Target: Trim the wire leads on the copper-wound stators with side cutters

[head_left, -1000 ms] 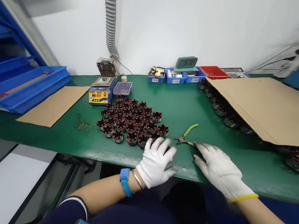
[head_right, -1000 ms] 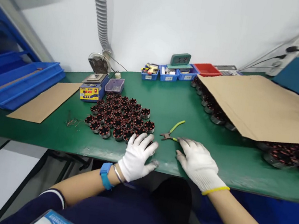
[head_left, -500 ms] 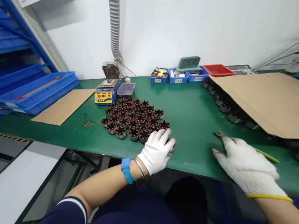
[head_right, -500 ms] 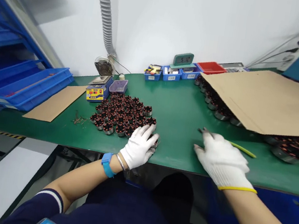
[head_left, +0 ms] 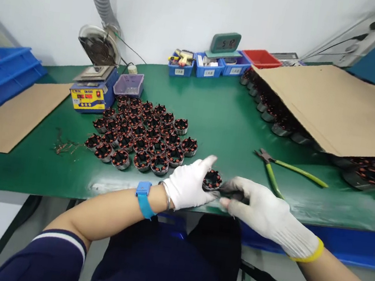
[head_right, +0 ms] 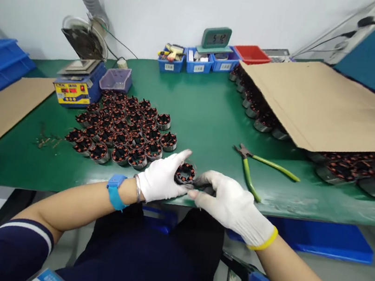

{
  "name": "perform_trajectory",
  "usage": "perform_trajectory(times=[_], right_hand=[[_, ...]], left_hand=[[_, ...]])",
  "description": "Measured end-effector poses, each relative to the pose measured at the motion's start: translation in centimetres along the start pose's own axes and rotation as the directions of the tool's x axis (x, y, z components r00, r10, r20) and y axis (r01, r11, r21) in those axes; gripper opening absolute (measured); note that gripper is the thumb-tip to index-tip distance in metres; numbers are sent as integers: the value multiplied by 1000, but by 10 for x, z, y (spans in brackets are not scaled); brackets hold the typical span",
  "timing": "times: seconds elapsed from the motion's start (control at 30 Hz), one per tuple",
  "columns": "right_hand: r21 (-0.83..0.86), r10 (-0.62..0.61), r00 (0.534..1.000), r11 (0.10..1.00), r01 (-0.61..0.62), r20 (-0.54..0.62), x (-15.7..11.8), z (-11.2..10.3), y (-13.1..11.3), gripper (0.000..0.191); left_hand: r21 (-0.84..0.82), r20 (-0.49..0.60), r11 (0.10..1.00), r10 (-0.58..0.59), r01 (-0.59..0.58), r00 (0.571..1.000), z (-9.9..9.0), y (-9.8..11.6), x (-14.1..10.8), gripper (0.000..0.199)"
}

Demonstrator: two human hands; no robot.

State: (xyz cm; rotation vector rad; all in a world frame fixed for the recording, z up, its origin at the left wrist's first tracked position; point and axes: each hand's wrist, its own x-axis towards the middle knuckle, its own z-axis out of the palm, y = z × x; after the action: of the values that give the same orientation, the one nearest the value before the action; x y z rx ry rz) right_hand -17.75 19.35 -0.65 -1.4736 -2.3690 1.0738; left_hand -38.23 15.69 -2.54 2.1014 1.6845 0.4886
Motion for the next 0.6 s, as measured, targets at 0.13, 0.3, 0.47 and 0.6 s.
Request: perform_trajectory(times=[0.13,0.3,0.47,0.6], right_hand=[[-94,-38,998,995,33,-57,10,-2,5,40],[-157,115,990,979,-127,-88,12,-13,7,38],[-102,16,999,995,-13,30,10,-9,-2,39],[-236,223,967,940,-247,-122,14,-11,3,37]], left_hand=[[-60,0,997,-55,55,998,1,1,2,96],[-117,27,991,-67,70,997,-3,-1,2,106],[-160,81,984,-71,83,994,-5,0,3,112],[-161,153,985,-38,63,987,-7,-2,3,118]])
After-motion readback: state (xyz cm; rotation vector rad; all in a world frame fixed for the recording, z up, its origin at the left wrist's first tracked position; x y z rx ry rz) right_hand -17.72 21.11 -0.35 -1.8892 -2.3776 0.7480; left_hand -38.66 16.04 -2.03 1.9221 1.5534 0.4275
